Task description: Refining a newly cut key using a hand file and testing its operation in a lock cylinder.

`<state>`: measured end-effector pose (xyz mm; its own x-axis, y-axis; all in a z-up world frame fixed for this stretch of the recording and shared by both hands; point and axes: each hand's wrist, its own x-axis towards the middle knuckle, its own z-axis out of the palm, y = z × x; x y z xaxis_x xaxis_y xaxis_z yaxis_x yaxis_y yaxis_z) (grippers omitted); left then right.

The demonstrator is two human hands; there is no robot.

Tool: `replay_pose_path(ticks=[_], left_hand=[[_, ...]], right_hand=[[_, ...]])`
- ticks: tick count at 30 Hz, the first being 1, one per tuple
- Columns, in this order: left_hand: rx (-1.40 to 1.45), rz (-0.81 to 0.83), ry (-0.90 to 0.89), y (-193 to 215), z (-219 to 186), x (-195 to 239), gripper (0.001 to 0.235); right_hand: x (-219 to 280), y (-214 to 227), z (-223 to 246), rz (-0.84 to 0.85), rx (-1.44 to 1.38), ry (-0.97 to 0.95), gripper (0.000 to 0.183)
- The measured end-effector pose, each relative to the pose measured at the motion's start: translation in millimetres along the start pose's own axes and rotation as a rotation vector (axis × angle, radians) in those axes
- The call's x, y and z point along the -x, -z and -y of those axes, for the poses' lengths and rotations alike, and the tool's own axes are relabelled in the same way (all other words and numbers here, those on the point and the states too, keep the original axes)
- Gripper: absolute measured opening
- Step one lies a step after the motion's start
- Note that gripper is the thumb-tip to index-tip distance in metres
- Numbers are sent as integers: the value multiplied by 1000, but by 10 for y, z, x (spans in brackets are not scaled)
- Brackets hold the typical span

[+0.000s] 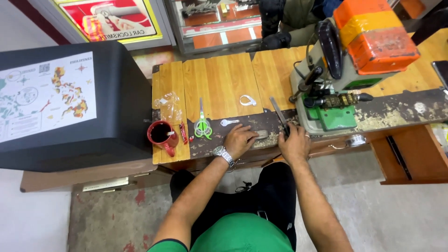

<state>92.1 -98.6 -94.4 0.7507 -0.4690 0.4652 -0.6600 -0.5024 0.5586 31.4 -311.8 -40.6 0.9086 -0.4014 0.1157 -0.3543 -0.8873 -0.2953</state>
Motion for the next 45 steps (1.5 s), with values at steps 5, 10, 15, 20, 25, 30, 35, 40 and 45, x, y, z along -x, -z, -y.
replay_pose_path(ticks=[5, 10, 15, 20, 25, 30, 35, 40, 45], left_hand=[[5, 94, 85, 236, -145, 7, 36], [-67, 138, 221, 337, -118, -71, 51], [-98, 158, 239, 266, -103, -32, 14], [-138, 102, 215, 106, -121, -51, 14], [-167, 44, 179, -32, -61, -13, 13], [-91, 14, 235, 87, -137, -10, 11], [-81, 16, 268, 80, -107, -9, 12], [-91, 29, 264, 19, -90, -9, 11], [-85, 23, 238, 20, -44, -3, 12]], right_hand=[[-26, -1, 121, 80, 59, -67, 55], [-310, -94, 53, 157, 38, -93, 50], [-417, -328, -353, 202, -146, -93, 45], [437, 502, 403, 185, -381, 21, 55], [583, 48, 414, 95, -354, 228, 48], [599, -188, 400, 144, -147, 159, 50], [872, -53, 401, 225, -68, 121, 51], [616, -407, 353, 99, -9, 191, 48], [978, -211, 267, 180, 25, 131, 52]])
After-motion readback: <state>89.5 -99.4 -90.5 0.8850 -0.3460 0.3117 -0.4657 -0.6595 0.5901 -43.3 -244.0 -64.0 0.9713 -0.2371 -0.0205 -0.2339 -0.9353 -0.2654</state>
